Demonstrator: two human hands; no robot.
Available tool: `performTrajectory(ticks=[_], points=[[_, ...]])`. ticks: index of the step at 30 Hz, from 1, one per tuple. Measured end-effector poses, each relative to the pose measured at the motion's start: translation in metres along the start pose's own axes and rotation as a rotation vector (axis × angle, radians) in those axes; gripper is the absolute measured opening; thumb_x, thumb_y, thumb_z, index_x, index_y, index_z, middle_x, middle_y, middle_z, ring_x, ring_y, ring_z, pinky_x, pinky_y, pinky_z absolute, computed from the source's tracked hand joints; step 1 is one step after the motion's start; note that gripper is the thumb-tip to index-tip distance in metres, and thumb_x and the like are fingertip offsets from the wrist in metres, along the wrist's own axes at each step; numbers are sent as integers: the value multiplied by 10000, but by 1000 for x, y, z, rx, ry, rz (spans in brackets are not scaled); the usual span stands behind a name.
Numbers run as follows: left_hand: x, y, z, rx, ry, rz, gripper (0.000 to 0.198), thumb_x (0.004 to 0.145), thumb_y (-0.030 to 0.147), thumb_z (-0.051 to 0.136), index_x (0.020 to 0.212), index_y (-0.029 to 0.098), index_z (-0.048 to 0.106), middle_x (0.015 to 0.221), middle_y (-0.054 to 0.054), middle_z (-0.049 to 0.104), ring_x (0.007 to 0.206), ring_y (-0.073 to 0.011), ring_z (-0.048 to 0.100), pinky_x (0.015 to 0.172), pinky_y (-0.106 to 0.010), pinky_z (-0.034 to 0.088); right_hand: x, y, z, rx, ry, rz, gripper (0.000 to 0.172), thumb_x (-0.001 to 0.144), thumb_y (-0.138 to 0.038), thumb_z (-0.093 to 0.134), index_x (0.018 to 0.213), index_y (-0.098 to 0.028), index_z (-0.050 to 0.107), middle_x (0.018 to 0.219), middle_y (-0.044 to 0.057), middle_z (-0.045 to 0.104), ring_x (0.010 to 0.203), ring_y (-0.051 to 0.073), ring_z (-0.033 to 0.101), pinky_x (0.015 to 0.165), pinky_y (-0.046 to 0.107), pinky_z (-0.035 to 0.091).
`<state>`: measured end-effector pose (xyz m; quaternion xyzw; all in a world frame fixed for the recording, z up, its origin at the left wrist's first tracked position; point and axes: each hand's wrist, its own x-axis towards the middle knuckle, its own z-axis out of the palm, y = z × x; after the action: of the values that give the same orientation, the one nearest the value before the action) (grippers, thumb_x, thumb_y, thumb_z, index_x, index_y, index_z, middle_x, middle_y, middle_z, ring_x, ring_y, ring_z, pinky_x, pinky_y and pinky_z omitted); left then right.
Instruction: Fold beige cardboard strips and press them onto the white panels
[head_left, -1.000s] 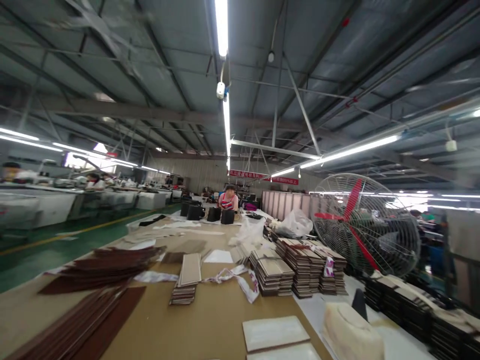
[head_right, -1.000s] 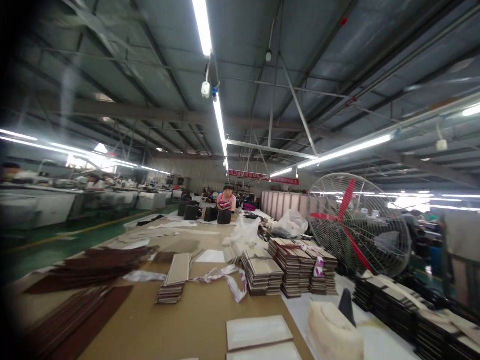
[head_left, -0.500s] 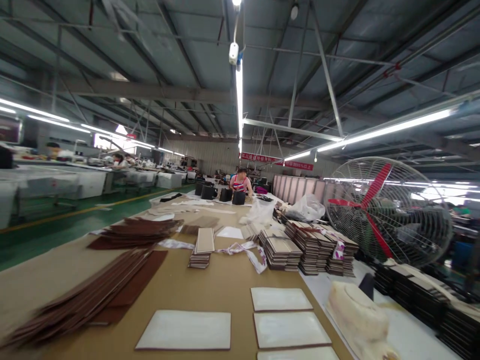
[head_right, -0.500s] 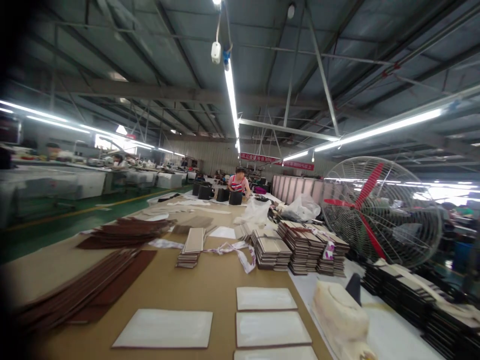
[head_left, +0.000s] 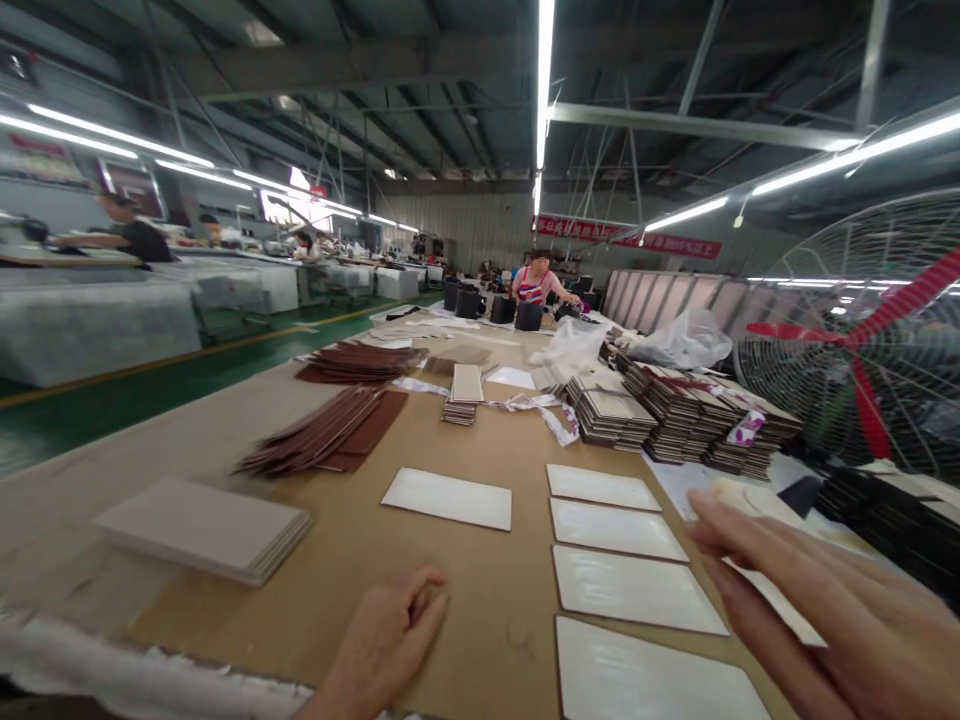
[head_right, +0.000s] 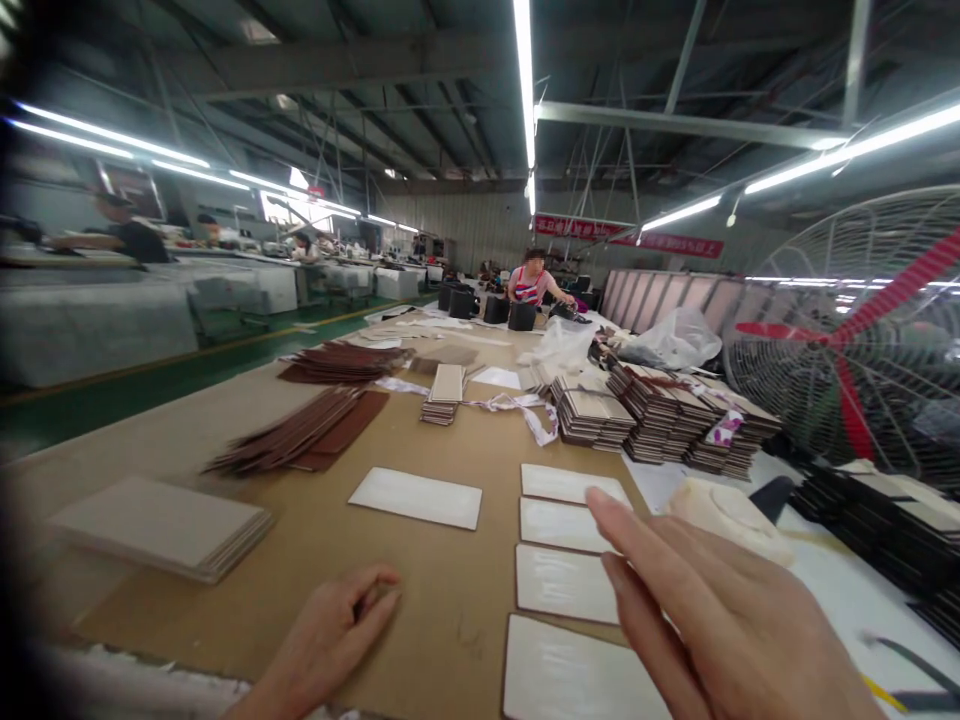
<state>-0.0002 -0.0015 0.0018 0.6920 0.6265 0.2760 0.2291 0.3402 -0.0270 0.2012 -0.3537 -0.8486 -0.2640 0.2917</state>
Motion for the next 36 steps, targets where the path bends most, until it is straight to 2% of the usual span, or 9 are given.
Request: performTrajectory(ticks=[4,8,11,14,17,21,26,31,36], points=[[1,-1,0,-36,-15,-30,260,916,352,431,962,242,663,629,31,558,637,-151,557,625,-255,353,51,13,49,97,-77,-98,499,956,-254,489,1451,-239,427,1113,87,710,884,205,699,724,313,565],[1,-4,1,-56,-16,-39,249,916,360,447,972,251,664,631,31,544,639,-150,550,637,-260,357,84,34,119,105,-200,-89,412,966,-249,459,1371,-193,508,1139,110,696,917,222,686,770,339,543],[1,-4,1,-78,-16,-49,229,905,354,469,967,251,664,634,32,537,633,-151,541,633,-267,344,103,43,172,156,-358,-74,403,953,-241,449,1338,-164,540,1116,123,702,923,235,683,801,361,532],[1,-4,1,-112,-12,-45,222,901,347,474,967,246,660,624,37,507,613,-147,515,614,-268,321,120,42,212,250,-550,-57,430,936,-214,444,1350,-140,529,1095,119,708,917,234,682,813,362,525],[1,-3,-2,-152,4,-38,185,875,303,503,946,236,660,602,49,461,599,-137,484,604,-263,303,130,31,238,303,-641,-94,445,917,-206,455,1345,-119,540,1157,136,690,1001,258,666,891,398,507],[3,-2,-6,-276,22,-68,153,828,249,544,907,215,671,566,69,420,555,-110,428,584,-243,303,135,4,258,393,-700,-155,467,894,-194,470,1347,-112,547,1323,154,606,1174,278,594,1014,425,446],[7,1,-9,-370,37,-103,143,773,206,578,869,194,684,554,82,413,526,-85,394,544,-216,295,143,-49,269,550,-737,-247,438,909,-230,485,1327,-133,571,1325,140,608,1199,287,575,1030,432,434],[10,7,-12,-367,7,-102,153,759,214,595,871,208,699,577,76,471,545,-84,438,558,-206,312,166,-112,283,698,-677,-369,390,896,-200,522,1271,-130,601,1232,141,650,1130,285,601,978,414,454],[10,5,-12,-392,28,-76,148,756,215,603,868,214,699,590,77,492,540,-80,447,561,-201,325,191,-174,301,838,-574,-399,360,901,-305,588,1199,-108,631,1181,153,634,1107,255,583,983,371,430]])
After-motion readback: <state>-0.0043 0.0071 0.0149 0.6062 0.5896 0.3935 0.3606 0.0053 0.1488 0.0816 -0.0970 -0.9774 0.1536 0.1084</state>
